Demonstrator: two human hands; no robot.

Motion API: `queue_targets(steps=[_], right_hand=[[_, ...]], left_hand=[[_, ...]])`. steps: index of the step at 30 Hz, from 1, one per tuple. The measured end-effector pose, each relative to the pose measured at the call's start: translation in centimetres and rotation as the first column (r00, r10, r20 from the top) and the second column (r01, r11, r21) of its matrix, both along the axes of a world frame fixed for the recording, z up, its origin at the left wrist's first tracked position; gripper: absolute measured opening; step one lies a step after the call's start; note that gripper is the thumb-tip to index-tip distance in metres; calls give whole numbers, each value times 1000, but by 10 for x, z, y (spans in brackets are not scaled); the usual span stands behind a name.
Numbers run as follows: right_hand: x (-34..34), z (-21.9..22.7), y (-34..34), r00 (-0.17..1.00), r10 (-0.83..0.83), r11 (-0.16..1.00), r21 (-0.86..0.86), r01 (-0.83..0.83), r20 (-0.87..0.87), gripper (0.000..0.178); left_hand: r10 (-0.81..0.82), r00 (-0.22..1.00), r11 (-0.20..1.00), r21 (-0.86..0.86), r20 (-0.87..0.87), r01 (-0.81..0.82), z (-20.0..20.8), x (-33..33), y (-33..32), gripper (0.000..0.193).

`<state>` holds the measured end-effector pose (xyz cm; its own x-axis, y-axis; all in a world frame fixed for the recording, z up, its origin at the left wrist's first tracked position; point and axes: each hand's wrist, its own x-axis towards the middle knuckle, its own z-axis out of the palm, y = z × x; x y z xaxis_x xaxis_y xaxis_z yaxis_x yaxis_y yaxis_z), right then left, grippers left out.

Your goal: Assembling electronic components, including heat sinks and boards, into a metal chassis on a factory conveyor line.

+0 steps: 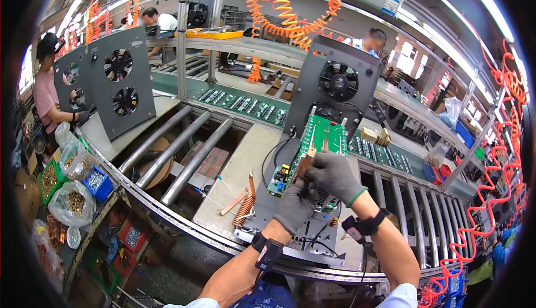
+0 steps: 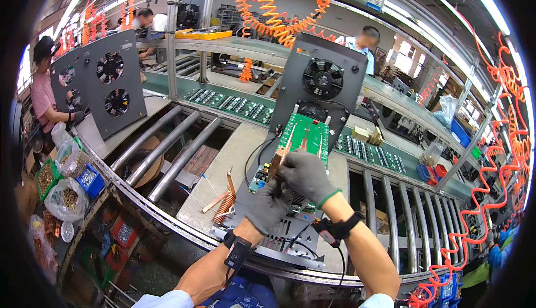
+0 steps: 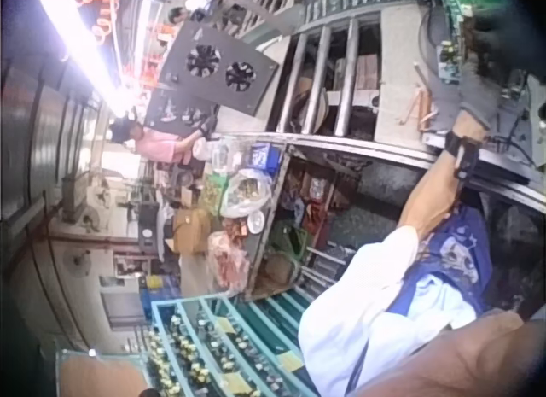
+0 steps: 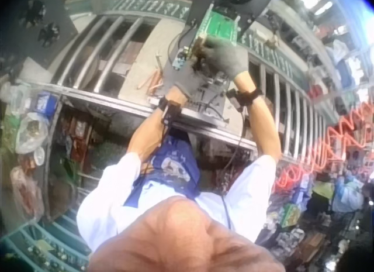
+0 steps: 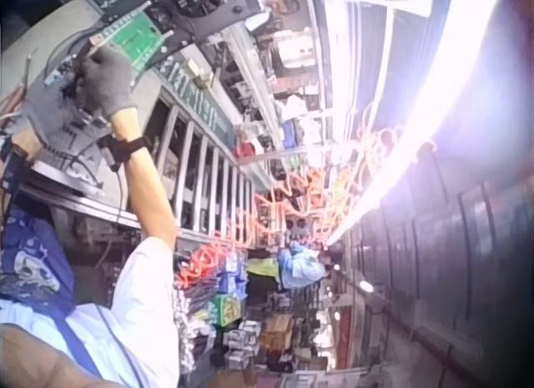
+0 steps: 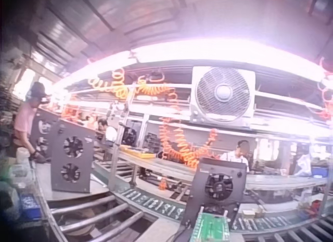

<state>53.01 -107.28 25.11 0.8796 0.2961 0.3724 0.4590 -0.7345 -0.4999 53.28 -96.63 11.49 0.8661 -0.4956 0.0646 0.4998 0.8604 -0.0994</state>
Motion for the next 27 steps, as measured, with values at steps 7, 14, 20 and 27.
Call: queue_targets(steps=[7, 14, 20, 27], right_hand=[[3, -5, -5, 996, 85, 992, 100, -81, -34, 17], [3, -12, -3, 986, 40, 999, -17, -37, 162, 15], [-1, -10, -6, 999, -48, 999, 20, 48, 7, 19], [1, -15, 0, 990, -78, 997, 2, 79, 121, 14]], left_hand=[[28, 1000, 998, 56, 8, -28, 0, -3, 4, 19], [16, 1000, 999, 42, -10, -15, 3, -2, 6, 18], [5, 999, 999, 52, 33, -7, 7, -3, 4, 17], [32, 998, 994, 103, 52, -37, 9, -6, 4, 16]])
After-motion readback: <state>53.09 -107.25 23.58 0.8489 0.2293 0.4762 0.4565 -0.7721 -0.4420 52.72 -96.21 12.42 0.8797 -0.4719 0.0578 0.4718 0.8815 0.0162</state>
